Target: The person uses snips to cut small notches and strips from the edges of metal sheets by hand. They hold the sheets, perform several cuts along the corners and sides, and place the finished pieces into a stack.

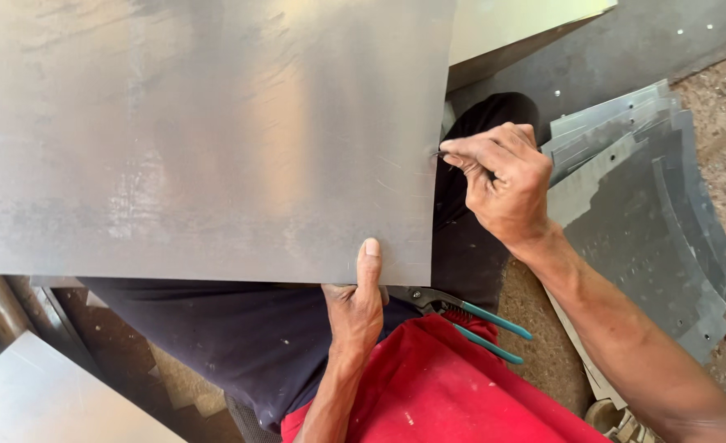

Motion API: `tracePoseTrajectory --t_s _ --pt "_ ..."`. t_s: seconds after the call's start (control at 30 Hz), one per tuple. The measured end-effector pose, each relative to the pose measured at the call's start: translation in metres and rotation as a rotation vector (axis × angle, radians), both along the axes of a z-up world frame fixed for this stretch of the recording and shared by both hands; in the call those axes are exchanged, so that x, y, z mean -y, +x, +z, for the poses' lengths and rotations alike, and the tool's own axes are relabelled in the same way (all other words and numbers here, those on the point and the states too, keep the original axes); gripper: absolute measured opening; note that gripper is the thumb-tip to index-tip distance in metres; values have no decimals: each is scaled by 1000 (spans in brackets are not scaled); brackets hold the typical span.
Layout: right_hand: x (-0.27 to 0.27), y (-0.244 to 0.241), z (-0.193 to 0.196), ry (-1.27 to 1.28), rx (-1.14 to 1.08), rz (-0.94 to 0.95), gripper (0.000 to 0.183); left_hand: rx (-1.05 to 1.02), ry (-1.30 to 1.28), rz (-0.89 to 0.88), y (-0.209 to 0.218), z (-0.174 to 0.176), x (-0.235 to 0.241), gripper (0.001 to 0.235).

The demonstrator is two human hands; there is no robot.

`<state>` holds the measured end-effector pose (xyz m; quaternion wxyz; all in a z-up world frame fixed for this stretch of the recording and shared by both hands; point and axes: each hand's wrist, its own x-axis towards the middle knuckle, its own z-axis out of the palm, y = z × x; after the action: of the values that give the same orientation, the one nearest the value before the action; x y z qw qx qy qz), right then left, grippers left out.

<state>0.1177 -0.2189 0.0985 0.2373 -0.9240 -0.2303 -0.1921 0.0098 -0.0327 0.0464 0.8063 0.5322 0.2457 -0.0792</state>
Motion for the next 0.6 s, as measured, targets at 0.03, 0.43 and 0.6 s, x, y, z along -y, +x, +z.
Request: tracePoseTrajectory --t_s 0.03,0.43,0.6 --pt "1 -1 -2 2 2 9 5 11 10 3 5 2 0 28" --pt "4 -57 0 -147 -3 115 21 5 39 -8 -2 -1 0 27" --pt "26 -118 -22 -440 -235 304 30 -95 12 -41 -4 -14 -11 28"
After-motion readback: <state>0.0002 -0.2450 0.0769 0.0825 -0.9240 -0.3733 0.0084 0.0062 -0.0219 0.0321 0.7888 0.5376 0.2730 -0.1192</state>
